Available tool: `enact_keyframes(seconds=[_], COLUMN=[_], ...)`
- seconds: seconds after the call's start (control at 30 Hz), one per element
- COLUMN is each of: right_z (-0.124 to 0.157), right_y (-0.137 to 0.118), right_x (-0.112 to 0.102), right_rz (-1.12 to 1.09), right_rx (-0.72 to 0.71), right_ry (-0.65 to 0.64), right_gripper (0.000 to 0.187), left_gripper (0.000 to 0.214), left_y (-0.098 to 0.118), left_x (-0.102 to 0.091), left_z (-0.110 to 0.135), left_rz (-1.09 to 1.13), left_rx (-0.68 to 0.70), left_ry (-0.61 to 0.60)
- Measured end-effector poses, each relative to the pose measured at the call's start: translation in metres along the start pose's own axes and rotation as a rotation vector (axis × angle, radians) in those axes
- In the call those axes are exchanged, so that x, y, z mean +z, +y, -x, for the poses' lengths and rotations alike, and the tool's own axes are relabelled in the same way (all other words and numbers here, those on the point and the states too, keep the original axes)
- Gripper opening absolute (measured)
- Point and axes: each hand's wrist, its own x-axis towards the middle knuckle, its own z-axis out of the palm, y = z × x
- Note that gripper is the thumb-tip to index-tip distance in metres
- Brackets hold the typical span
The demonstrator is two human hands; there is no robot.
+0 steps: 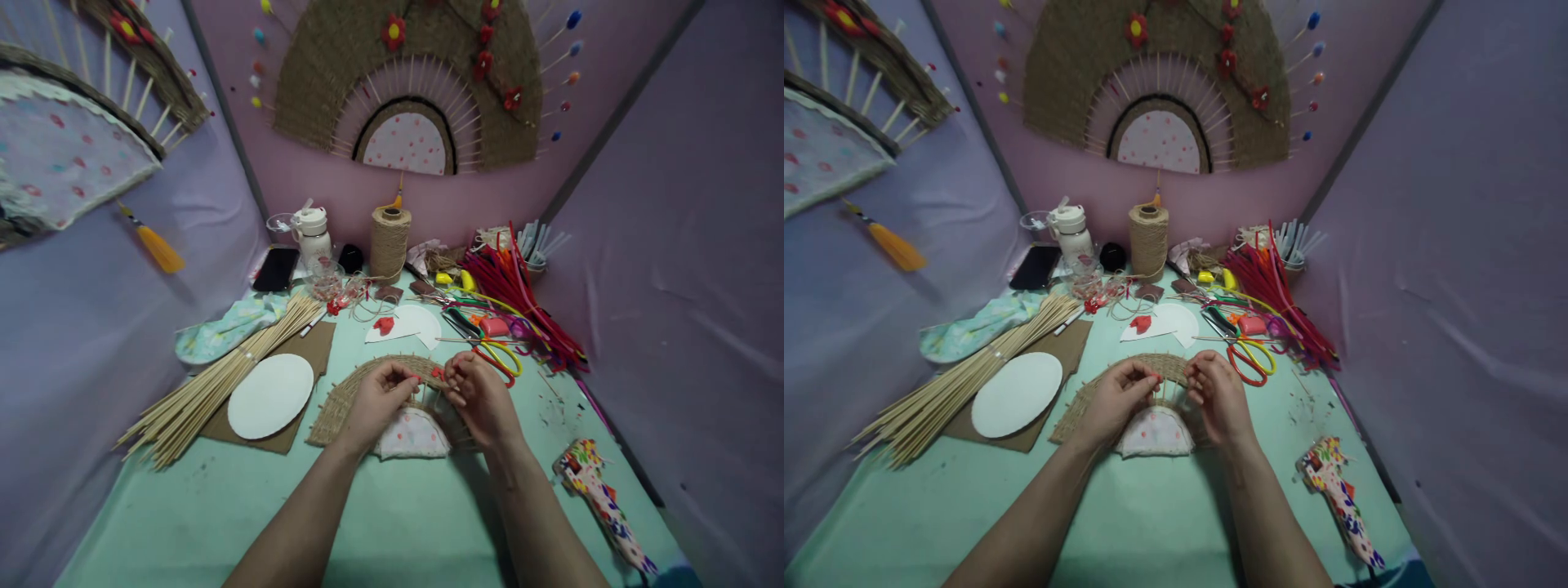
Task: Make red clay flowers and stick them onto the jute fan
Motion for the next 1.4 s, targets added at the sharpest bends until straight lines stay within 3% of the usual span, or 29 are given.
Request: enact_keyframes(seconds=[0.1,0.3,0.47,0.67,1.0,1.17,1.4], right_z=[-0.006,-0.06,-0.119,-0.145,-0.178,-0.177,-0.171], right_y=[-0.015,-0.031,-0.008,0.02,0.016,0.022,0.028], right_x=[0.0,0.014,0.04,0.061,0.063,0.062,0.054], right_rz=[0.039,0.713,0.939,1.189,1.303,1.255,1.124], right_rx=[0.059,-0.253,-0.312,-0.309,-0.083,-0.073,-0.072], right_ry=[-0.054,-0.156,-0.217,-0.289,-0.376,-0.316,-0.32], right_gripper=[0.021,0.022,0.013,0.013,0.042,0.035,0.027], left_gripper=[0.023,0.034,0.035,0.049,0.062,0.048,0.041], left_y=[0.003,0.012,0.009,0.0,0.003,0.002,0.0], left_x=[-0.001,-0.003,-0.003,-0.004,-0.008,-0.01,-0.013], left_z=[0.001,0.003,0.002,-0.003,-0.005,-0.006,-0.009], left_rz=[0.219,0.39,0.422,0.439,0.472,0.585,0.693], left_rx=[-0.075,-0.109,-0.13,-0.087,-0.104,-0.094,-0.124], left_ry=[-0.043,-0.079,-0.117,-0.03,0.044,0.126,0.12])
